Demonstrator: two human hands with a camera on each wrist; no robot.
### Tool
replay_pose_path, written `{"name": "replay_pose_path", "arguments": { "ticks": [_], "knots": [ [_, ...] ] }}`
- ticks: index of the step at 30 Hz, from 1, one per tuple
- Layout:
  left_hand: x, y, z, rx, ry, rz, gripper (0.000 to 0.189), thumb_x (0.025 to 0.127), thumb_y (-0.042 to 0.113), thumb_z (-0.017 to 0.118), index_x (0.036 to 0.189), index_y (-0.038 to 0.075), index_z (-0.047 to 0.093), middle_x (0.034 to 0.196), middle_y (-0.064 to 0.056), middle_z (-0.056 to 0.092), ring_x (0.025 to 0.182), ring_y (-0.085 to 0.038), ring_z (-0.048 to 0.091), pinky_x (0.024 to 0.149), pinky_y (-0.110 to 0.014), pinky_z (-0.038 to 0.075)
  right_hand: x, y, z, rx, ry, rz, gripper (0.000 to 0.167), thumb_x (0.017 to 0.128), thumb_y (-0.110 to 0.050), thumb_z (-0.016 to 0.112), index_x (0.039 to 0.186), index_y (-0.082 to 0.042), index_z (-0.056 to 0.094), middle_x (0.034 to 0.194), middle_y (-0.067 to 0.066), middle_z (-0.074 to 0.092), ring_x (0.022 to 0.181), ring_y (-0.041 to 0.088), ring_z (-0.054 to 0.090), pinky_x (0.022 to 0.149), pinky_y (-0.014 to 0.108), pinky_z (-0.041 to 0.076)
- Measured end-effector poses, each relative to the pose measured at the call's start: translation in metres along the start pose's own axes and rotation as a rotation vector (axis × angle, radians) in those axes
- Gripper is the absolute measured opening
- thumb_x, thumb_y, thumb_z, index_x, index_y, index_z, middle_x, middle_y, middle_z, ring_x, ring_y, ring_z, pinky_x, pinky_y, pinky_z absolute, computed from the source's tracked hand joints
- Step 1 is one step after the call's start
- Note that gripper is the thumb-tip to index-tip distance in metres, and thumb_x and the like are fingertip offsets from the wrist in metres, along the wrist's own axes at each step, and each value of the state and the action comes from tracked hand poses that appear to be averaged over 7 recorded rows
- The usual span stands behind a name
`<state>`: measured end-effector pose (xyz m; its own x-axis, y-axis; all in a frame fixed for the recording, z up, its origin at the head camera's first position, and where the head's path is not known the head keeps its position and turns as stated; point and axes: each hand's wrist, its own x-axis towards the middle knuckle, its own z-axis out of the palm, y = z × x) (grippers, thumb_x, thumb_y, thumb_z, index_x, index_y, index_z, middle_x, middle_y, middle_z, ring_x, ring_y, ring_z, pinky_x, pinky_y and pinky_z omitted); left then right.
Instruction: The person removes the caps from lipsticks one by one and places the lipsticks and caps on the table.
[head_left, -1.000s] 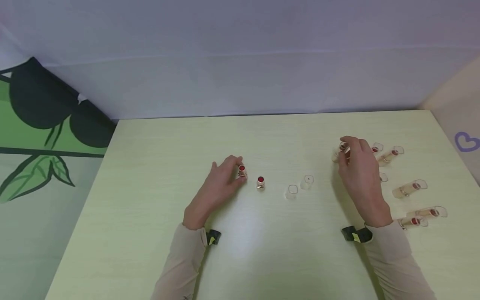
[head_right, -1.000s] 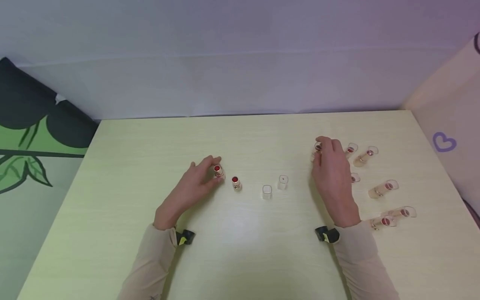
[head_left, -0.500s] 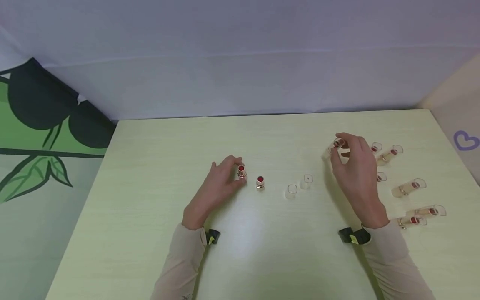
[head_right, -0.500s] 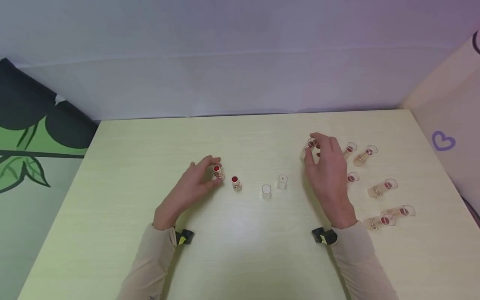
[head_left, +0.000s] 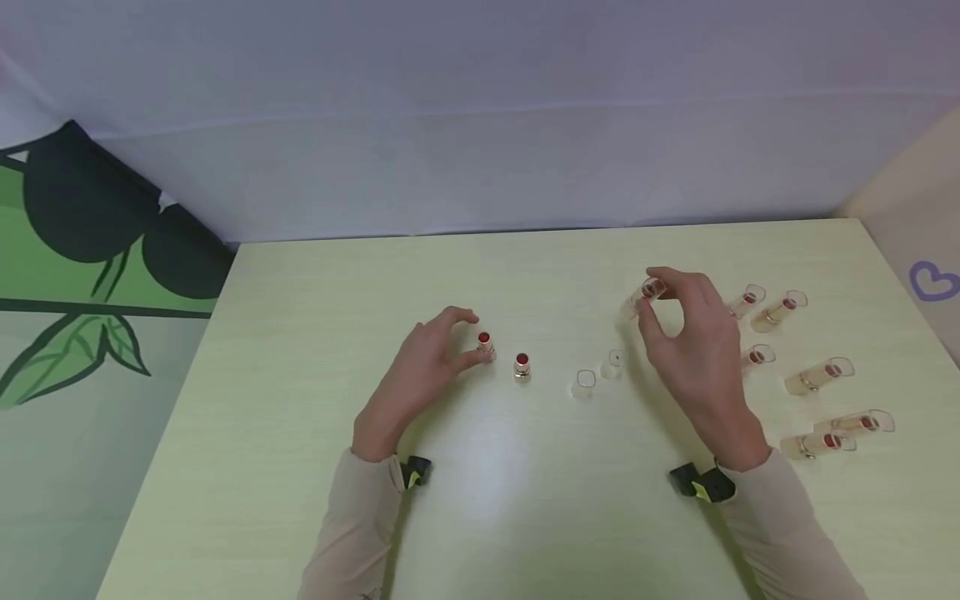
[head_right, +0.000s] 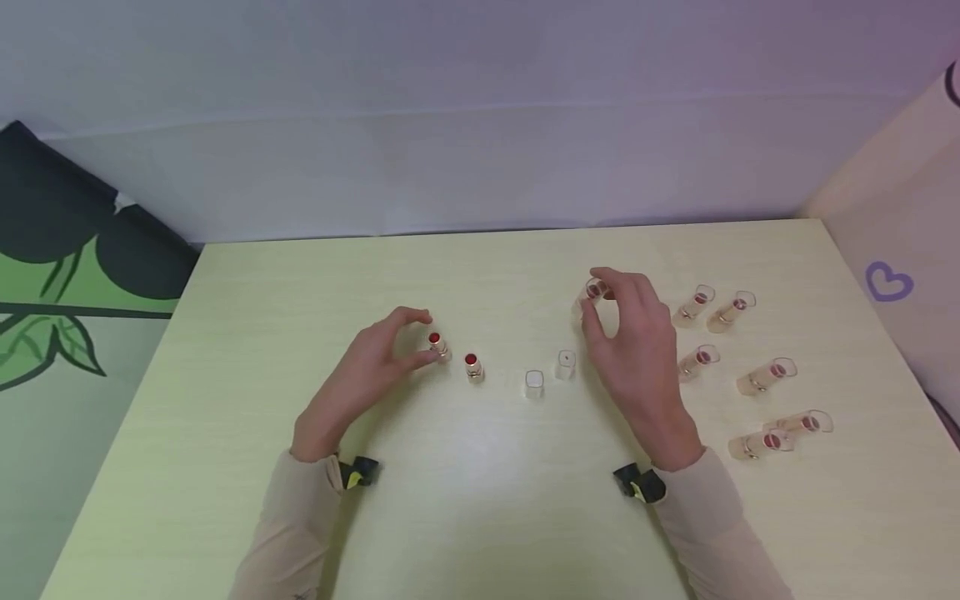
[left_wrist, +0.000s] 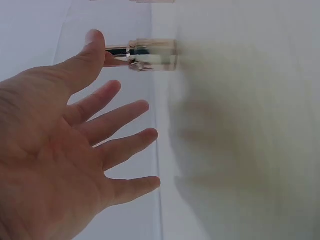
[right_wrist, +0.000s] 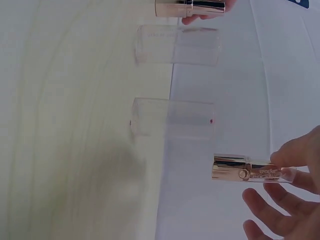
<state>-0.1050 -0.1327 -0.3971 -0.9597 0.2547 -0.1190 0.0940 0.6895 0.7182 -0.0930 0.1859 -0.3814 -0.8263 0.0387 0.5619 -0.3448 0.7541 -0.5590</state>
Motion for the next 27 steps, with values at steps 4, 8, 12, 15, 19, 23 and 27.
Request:
{"name": "replay_pose_path", "arguments": {
  "ticks": [4, 8, 12, 15, 19, 23, 27],
  "knots": [
    [-0.006, 0.009, -0.009, 0.015, 0.101, 0.053, 0.044, 0.099, 0.029, 0.073, 0.137, 0.012, 0.059, 0.139, -0.01, 0.067, 0.134, -0.034, 0.058, 0.128, -0.052, 0.028, -0.001, -0.011, -0.002, 0.021, -0.009, -0.033, 0.038, 0.092, 0.001, 0.073, 0.129, -0.003, 0.067, 0.105, 0.015, 0.07, 0.102, 0.031, 0.069, 0.088, 0.034, 0.048],
    [-0.012, 0.024, -0.011, 0.025, 0.234, 0.179, 0.036, 0.102, 0.024, 0.07, 0.135, 0.01, 0.063, 0.141, -0.006, 0.066, 0.143, -0.03, 0.051, 0.124, -0.048, 0.035, -0.001, -0.023, -0.007, 0.058, -0.012, -0.062, 0.04, 0.09, 0.003, 0.074, 0.129, -0.004, 0.068, 0.105, 0.013, 0.07, 0.102, 0.03, 0.07, 0.093, 0.023, 0.047],
    [-0.018, 0.044, -0.003, 0.004, 0.331, 0.341, 0.035, 0.103, 0.02, 0.068, 0.136, 0.01, 0.062, 0.139, -0.003, 0.066, 0.141, -0.026, 0.05, 0.122, -0.045, 0.038, -0.001, -0.036, -0.012, 0.112, -0.002, -0.093, 0.042, 0.089, 0.005, 0.075, 0.13, -0.005, 0.069, 0.106, 0.012, 0.071, 0.101, 0.028, 0.07, 0.098, 0.012, 0.044],
    [-0.022, 0.058, 0.006, 0.01, 0.369, 0.471, 0.038, 0.102, 0.019, 0.07, 0.137, 0.008, 0.061, 0.137, -0.003, 0.066, 0.134, -0.024, 0.054, 0.111, -0.041, 0.048, -0.002, -0.045, -0.015, 0.158, 0.019, -0.116, 0.043, 0.088, 0.006, 0.076, 0.129, -0.005, 0.069, 0.105, 0.012, 0.071, 0.1, 0.027, 0.069, 0.1, 0.01, 0.044],
    [-0.027, 0.072, 0.019, 0.016, 0.381, 0.572, 0.044, 0.1, 0.019, 0.072, 0.14, 0.007, 0.059, 0.137, -0.004, 0.066, 0.132, -0.022, 0.057, 0.109, -0.037, 0.051, -0.002, -0.056, -0.017, 0.208, 0.038, -0.162, 0.043, 0.085, 0.006, 0.078, 0.127, -0.003, 0.07, 0.104, 0.013, 0.071, 0.098, 0.025, 0.067, 0.103, 0.011, 0.045],
    [-0.029, 0.079, 0.026, -0.013, 0.356, 0.609, 0.049, 0.098, 0.018, 0.075, 0.141, 0.004, 0.056, 0.139, -0.006, 0.065, 0.125, -0.021, 0.062, 0.105, -0.032, 0.055, -0.003, -0.061, -0.018, 0.267, 0.031, -0.274, 0.035, 0.092, -0.004, 0.075, 0.126, 0.002, 0.068, 0.105, 0.015, 0.071, 0.097, 0.025, 0.065, 0.103, 0.013, 0.047],
    [-0.032, 0.083, 0.028, -0.041, 0.327, 0.638, 0.05, 0.096, 0.016, 0.077, 0.14, 0.004, 0.057, 0.137, -0.006, 0.066, 0.111, -0.019, 0.07, 0.087, -0.03, 0.062, -0.003, -0.062, -0.017, 0.337, 0.02, -0.415, 0.036, 0.102, -0.022, 0.067, 0.123, 0.007, 0.067, 0.106, 0.018, 0.07, 0.096, 0.023, 0.065, 0.102, 0.016, 0.049]
  ]
}}
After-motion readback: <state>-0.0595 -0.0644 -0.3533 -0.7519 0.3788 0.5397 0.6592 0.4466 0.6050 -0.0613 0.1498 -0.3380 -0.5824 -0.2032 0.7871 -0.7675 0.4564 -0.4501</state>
